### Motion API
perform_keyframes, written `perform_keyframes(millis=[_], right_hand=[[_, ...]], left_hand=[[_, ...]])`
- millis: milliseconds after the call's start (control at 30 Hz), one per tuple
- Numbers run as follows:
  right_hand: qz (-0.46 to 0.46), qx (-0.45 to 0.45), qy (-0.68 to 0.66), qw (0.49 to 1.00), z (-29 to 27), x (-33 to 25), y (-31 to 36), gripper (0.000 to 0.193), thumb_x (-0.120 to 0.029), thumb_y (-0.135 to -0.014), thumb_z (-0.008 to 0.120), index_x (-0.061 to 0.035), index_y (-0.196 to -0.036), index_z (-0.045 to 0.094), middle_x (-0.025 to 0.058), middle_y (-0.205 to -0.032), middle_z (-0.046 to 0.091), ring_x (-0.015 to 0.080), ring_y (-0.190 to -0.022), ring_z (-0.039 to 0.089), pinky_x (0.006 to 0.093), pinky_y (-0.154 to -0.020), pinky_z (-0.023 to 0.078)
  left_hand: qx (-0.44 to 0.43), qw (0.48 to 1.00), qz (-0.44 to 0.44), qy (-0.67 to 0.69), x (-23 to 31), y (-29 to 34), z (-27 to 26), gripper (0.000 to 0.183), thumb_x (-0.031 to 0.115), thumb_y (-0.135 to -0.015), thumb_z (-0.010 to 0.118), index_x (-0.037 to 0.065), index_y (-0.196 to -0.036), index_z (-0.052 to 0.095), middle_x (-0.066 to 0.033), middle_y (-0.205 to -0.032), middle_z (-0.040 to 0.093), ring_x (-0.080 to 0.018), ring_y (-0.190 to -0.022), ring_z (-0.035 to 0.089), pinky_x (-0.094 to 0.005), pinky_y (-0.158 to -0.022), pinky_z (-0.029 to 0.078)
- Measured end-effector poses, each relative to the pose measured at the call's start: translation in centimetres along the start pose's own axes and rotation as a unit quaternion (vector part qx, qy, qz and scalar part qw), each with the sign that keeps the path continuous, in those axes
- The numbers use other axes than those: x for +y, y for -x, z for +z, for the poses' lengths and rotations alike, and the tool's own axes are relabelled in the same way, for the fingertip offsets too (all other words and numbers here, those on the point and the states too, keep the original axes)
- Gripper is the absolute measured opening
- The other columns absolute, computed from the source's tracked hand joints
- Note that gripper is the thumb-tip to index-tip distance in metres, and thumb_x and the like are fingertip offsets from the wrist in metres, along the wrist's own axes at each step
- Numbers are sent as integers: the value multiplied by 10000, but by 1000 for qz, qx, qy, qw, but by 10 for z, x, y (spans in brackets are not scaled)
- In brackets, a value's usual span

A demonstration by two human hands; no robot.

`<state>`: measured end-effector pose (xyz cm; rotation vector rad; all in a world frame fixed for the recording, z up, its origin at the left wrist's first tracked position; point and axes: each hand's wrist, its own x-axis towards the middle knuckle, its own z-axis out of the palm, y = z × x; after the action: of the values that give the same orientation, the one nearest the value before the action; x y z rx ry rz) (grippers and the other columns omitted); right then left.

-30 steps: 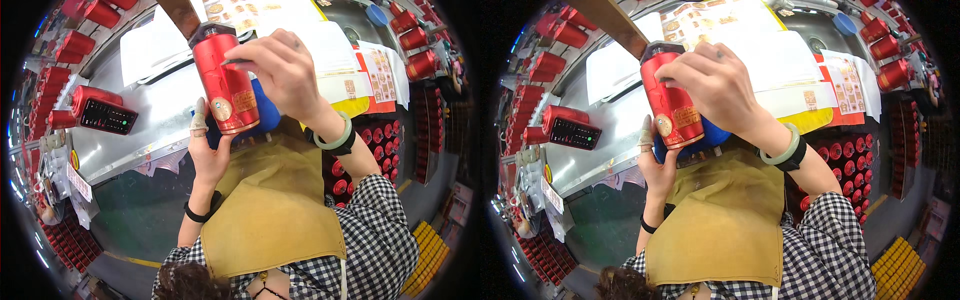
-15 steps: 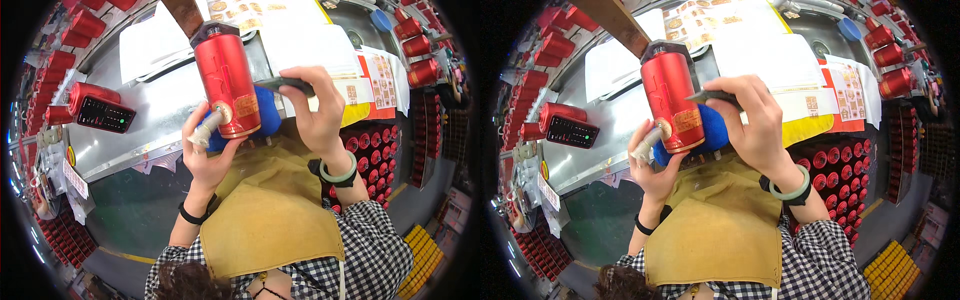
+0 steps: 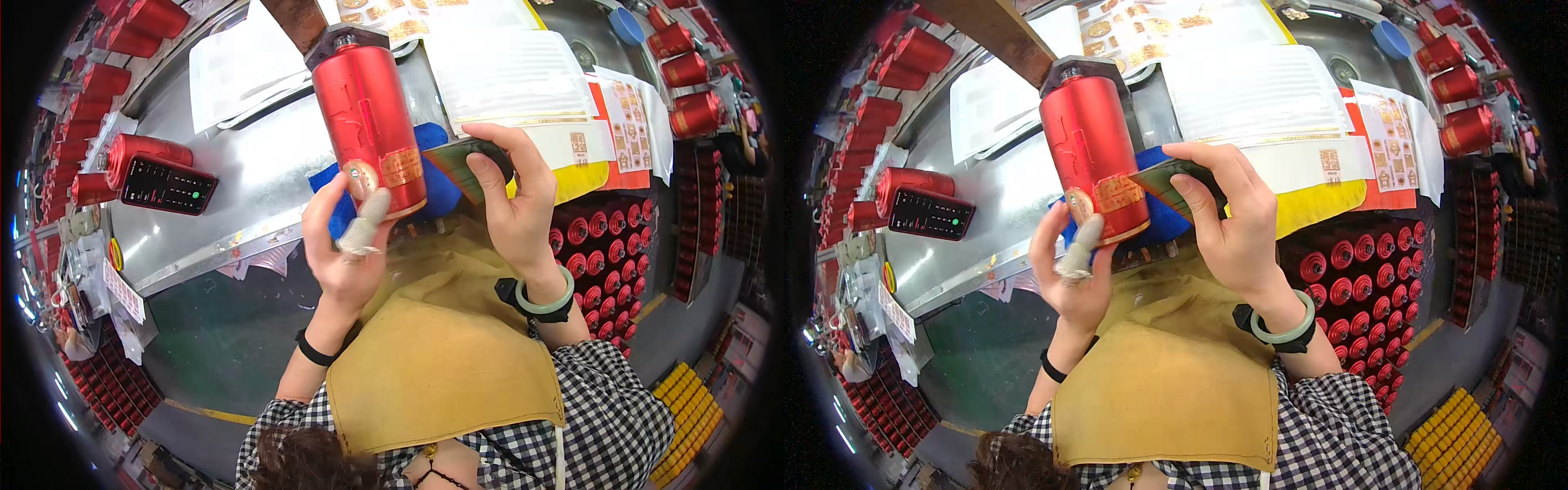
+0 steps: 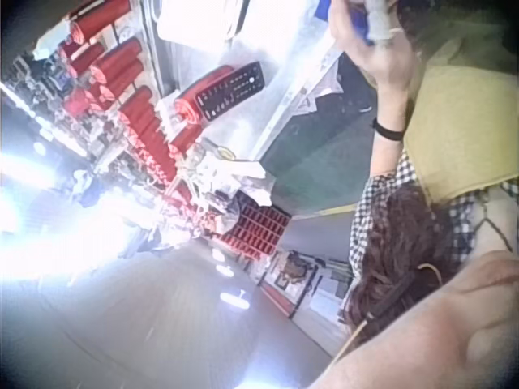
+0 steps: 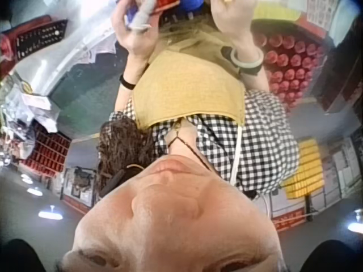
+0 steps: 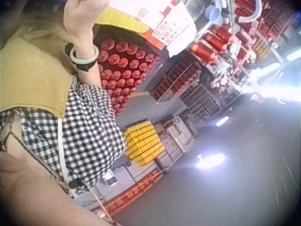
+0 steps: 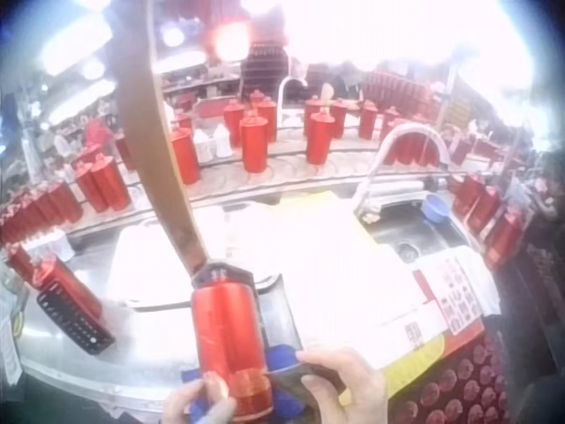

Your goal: Applying labels and cleaning the exterior of red cylindrical canisters at a factory workstation.

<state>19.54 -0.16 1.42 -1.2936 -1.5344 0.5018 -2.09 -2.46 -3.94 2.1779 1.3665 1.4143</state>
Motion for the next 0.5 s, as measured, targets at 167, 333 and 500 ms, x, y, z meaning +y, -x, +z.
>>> perform_keyframes(millis=[167, 333, 500], right_hand=[[7, 8, 3, 1000, 2, 4, 3, 222, -20, -964, 712, -35, -1185, 710, 130, -1028, 723, 292, -940, 700, 354, -847, 543], [17, 4, -7, 1000, 6, 3, 1, 218, -18, -965, 710, -35, -1183, 711, 128, -1024, 723, 283, -932, 703, 351, -841, 544], [29, -1, -13, 999, 9, -1, -2, 217, -16, -965, 708, -34, -1182, 711, 125, -1015, 719, 269, -919, 704, 350, -834, 546]], left_hand=[[-63, 996, -12, -57, -4, 0, -8, 488, -62, -825, 797, 105, -1282, 755, -171, -1453, 566, -370, -1309, 583, -436, -1091, 498], [-97, 991, 19, -90, -2, -2, -12, 497, -61, -830, 774, 141, -1284, 763, -183, -1494, 534, -376, -1318, 572, -446, -1090, 487], [-124, 986, 48, -103, 2, -6, -14, 494, 106, -827, 843, 151, -1310, 752, -208, -1551, 466, -412, -1389, 490, -491, -1132, 422]])
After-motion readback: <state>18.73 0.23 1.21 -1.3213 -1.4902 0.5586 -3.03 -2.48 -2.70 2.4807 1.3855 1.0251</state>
